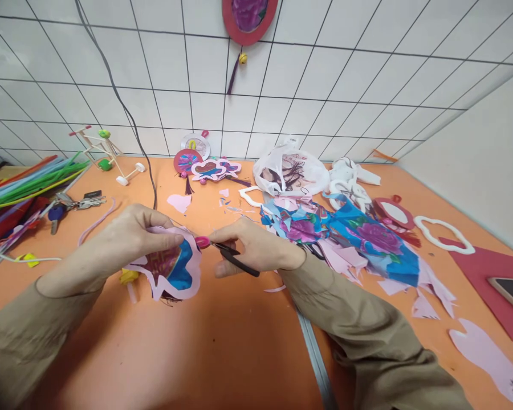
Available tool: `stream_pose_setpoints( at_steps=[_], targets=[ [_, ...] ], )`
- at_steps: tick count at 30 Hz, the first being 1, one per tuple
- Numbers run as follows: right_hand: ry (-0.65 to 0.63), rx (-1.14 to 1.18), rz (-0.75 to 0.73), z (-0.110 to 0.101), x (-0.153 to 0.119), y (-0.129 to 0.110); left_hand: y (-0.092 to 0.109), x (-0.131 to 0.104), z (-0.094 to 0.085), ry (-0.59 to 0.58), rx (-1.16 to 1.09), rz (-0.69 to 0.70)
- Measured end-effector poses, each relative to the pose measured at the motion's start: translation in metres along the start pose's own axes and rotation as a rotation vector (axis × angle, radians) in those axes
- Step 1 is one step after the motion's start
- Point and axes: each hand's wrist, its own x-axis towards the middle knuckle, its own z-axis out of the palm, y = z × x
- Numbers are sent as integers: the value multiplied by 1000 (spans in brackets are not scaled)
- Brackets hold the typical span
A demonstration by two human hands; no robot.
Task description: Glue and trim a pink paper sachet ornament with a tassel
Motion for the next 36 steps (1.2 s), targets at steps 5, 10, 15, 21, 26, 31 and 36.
stream_pose_setpoints(
  at_steps=[5,10,15,21,26,31,36],
  targets=[
    [6,17,-3,1,1,2,3,-3,1,9,-44,-10],
    [-8,6,-19,1,2,1,2,-2,0,18,-49,-13],
    [-20,-5,-2,1,1,3,0,0,0,32,-31,-15],
    [-31,-18,10,1,1,4,-7,6,0,20,-46,3],
    [-19,-34,14,0,1,5,-7,6,0,36,-48,-1],
    [-18,-46,35,1,1,5,-2,3,0,38,-32,-23],
    [-6,-24,44,2,2,4,-5,5,0,29,-57,-13]
  ],
)
